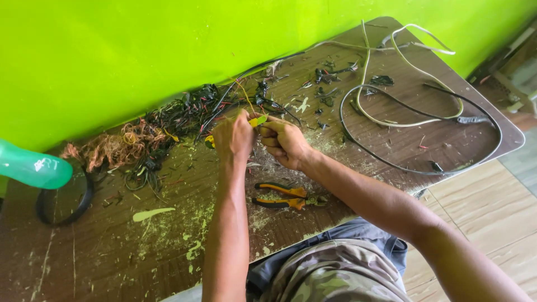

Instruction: Strip insulation from electrical wires using a small handheld tool

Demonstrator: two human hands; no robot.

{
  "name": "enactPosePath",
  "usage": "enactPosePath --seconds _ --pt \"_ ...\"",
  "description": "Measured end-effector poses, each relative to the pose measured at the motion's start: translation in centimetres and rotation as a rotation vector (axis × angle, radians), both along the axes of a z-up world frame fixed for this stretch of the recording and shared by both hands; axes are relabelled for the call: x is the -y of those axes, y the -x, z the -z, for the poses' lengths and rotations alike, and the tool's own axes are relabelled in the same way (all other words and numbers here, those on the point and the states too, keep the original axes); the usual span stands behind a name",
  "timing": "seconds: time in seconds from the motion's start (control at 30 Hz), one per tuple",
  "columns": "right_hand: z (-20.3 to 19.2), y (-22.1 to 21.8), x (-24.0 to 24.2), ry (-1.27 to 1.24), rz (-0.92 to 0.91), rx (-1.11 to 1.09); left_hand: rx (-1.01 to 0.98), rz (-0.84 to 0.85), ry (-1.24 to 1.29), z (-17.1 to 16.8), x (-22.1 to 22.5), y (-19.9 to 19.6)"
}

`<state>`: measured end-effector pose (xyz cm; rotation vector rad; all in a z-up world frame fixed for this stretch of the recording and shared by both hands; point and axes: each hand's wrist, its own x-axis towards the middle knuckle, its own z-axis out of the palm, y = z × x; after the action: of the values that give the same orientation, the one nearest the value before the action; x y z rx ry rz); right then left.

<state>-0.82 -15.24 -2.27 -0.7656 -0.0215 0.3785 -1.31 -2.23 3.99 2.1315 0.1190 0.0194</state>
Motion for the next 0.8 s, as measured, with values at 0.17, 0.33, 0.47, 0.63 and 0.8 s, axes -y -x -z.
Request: enactPosePath --seconds 0.17,0.33,0.47,0.63,0.8 --pt "-2.0 0.8 0.1 -0.057 -0.027 -0.016 0.016 -0.070 -0.150 2.4 -0.6 -2.1" --pt "-3.4 1.5 0.3 -0.045 -0.032 -0.027 0.122 -0.002 -0.254 2.2 -1.0 -1.8" --pt "-2.8 1.1 0.2 -0.057 -0.024 -0.047 0.238 0.045 -0.485 5.8 -2.8 -4.8" --pt "-1.6 0.5 0.1 -0.040 -0.034 -0.046 0.329 0.039 -0.543 6.4 -3.1 -5.7" --pt "-5.1 2.8 0.7 -0.034 -0.028 -0.027 0.101 -0.092 -0.761 7.5 -4.6 -6.5"
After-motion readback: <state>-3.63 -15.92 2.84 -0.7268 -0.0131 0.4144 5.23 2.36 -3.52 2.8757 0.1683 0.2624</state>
